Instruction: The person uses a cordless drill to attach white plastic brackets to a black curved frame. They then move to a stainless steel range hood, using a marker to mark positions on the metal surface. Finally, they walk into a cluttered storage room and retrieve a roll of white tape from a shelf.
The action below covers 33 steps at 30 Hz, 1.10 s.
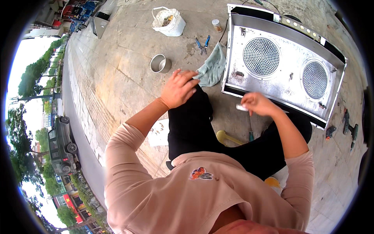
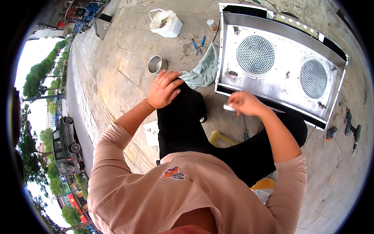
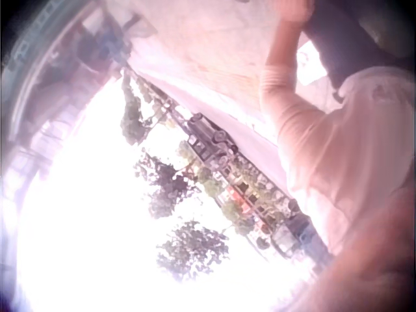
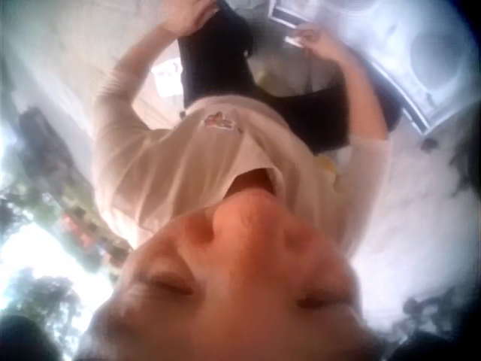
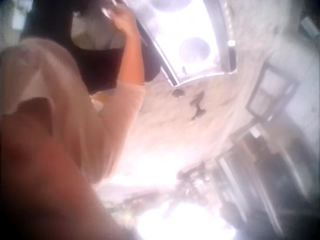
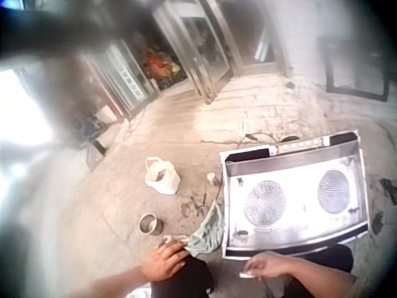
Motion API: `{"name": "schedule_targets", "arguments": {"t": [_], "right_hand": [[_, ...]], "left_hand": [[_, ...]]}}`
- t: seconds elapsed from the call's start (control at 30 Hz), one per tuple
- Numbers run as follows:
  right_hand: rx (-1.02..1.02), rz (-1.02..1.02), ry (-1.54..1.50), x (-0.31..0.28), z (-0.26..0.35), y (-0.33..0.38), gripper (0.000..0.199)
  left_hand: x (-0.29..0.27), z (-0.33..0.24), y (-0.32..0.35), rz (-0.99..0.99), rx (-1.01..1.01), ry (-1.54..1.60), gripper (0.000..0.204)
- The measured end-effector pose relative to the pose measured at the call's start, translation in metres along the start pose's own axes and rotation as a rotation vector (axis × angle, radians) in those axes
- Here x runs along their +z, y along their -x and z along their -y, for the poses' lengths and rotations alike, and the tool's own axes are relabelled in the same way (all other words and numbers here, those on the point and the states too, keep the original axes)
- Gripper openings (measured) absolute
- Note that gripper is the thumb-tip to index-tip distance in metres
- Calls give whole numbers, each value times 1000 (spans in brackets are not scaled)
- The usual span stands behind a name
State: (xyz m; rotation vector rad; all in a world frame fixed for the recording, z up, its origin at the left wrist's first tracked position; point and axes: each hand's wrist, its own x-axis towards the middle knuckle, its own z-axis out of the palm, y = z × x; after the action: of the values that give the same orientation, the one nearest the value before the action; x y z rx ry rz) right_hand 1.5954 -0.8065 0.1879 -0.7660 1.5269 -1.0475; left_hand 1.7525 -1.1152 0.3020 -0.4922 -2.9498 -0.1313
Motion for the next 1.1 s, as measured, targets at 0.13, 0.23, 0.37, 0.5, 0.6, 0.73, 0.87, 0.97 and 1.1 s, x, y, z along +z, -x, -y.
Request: {"name": "schedule_targets", "arguments": {"t": [0.13, 0.23, 0.37, 0.5, 0.6, 0.73, 0.87, 0.97, 1.1], "right_hand": [[48, 248, -152, -3, 15, 5, 57], [52, 48, -115, -38, 26, -12, 53], [125, -112, 67, -81, 19, -44, 39], [209, 159, -64, -108, 0, -83, 30], [312, 223, -274, -95, -20, -109, 27], [352, -106, -405, -29, -73, -104, 25], [396, -264, -196, 29, -24, -64, 27], [428, -203, -282, 41, 91, -55, 30], [472, -358, -118, 9, 230, -59, 32]], "left_hand": [[31, 35, -8, 248, 53, 186, 39], [49, 72, -22, 420, 106, 296, 37], [66, 111, -26, 485, 69, 345, 39], [63, 140, -44, 512, 16, 524, 39], [45, 149, -49, 535, -32, 662, 37], [18, 150, -35, 525, -101, 812, 39], [-2, 130, -3, 429, -204, 832, 36], [-28, 129, 20, 328, -376, 774, 35], [-63, 144, 35, 222, -633, 600, 35]]}}
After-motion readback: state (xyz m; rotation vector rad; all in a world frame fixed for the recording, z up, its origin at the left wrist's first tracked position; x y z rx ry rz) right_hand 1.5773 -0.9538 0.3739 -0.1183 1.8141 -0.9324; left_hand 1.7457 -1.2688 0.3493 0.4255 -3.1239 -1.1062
